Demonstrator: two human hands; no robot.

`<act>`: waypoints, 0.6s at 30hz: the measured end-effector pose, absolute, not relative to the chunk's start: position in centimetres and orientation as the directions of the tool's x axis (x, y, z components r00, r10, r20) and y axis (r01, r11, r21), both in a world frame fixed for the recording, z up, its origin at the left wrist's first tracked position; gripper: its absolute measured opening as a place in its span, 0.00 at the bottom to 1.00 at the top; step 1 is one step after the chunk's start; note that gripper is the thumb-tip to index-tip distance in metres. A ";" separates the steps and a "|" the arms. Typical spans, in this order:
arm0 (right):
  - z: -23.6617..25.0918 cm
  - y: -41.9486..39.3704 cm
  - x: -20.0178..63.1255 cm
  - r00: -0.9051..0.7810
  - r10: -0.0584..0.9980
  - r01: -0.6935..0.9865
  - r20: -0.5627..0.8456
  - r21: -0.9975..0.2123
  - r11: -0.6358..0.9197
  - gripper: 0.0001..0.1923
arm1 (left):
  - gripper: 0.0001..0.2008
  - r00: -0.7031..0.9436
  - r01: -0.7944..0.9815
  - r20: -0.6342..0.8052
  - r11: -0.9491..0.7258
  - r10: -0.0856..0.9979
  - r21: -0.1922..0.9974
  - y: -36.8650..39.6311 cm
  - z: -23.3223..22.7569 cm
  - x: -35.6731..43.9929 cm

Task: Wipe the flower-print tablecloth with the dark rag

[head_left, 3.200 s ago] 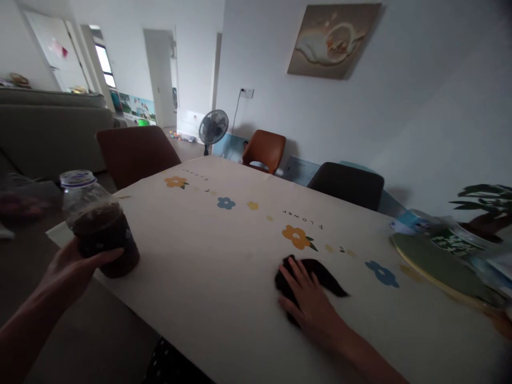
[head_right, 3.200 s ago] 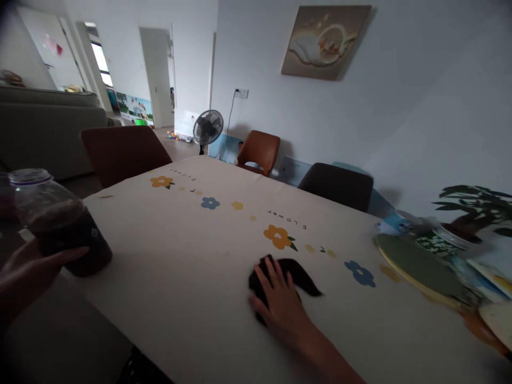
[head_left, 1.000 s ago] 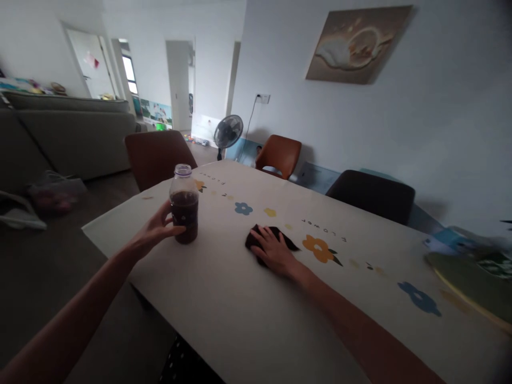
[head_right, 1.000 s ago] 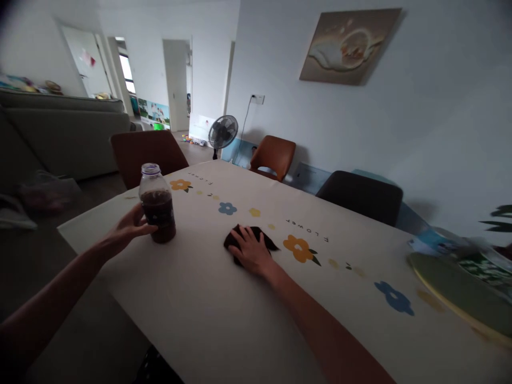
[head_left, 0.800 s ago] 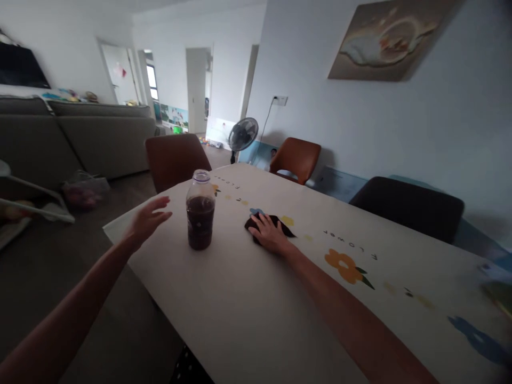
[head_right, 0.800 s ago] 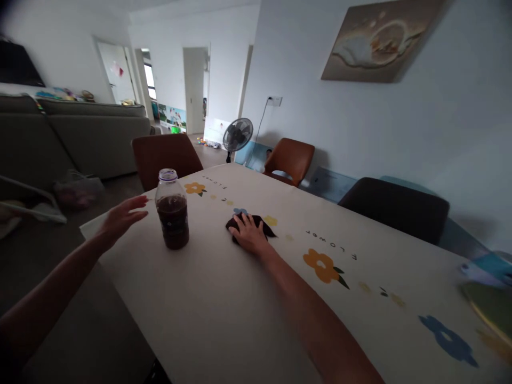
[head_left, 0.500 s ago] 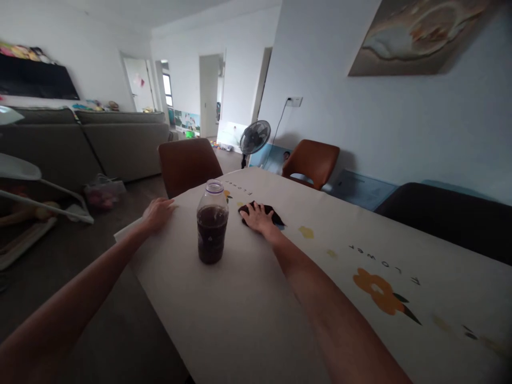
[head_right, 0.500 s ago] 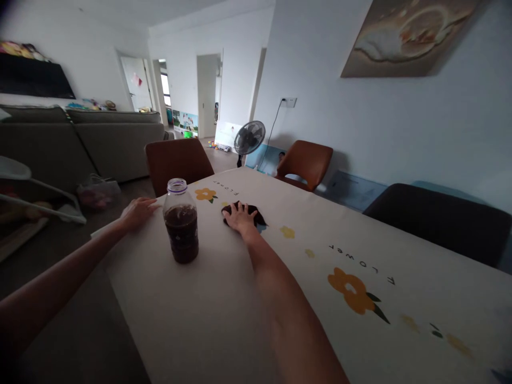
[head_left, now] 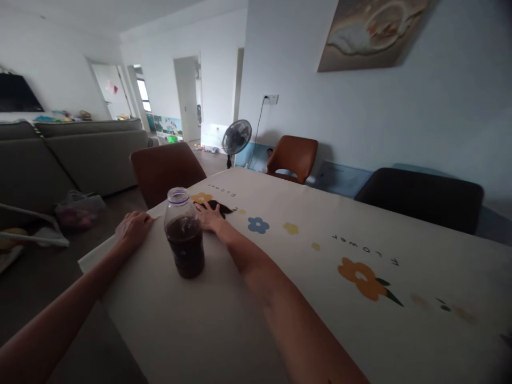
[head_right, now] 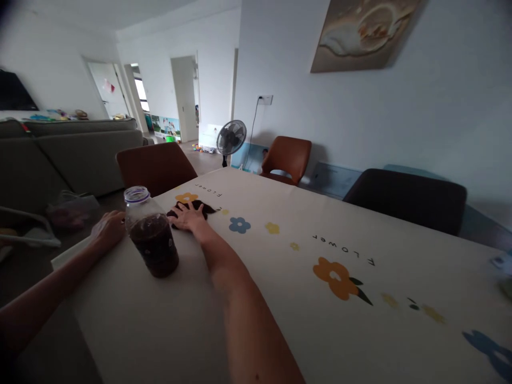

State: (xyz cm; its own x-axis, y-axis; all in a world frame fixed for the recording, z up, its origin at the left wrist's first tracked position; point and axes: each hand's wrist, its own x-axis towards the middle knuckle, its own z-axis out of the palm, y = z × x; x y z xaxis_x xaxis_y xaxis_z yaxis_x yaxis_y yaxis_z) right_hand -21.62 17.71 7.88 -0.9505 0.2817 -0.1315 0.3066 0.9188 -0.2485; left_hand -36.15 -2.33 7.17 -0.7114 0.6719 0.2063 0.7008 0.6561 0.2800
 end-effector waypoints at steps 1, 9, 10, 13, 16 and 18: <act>7.8 17.4 -21.4 -0.956 0.268 0.291 -0.122 -0.252 0.923 0.33 | 0.18 -0.713 0.699 0.208 0.659 0.669 0.277 -2.4 7.2 -36.1; 6.4 21.9 -16.9 -0.735 0.672 0.659 -0.088 -0.324 0.679 0.32 | 0.20 -0.741 0.671 0.217 0.688 0.635 0.277 -3.0 6.7 -36.8; 6.3 23.1 -15.2 -0.682 0.726 0.709 -0.088 -0.323 0.627 0.32 | 0.20 -0.746 0.666 0.214 0.691 0.631 0.280 -3.0 6.6 -36.8; 6.1 26.6 -7.8 -0.521 0.849 0.826 -0.089 -0.302 0.476 0.32 | 0.22 -0.748 0.663 0.206 0.689 0.631 0.293 -3.0 6.6 -36.9; 6.1 28.8 1.5 -0.350 0.934 0.908 -0.079 -0.276 0.317 0.32 | 0.20 -0.757 0.652 0.201 0.695 0.622 0.304 -3.0 6.9 -37.0; 6.0 29.3 7.8 -0.239 0.968 0.942 -0.073 -0.260 0.213 0.32 | 0.19 -0.771 0.634 0.185 0.708 0.609 0.310 -3.0 7.1 -36.9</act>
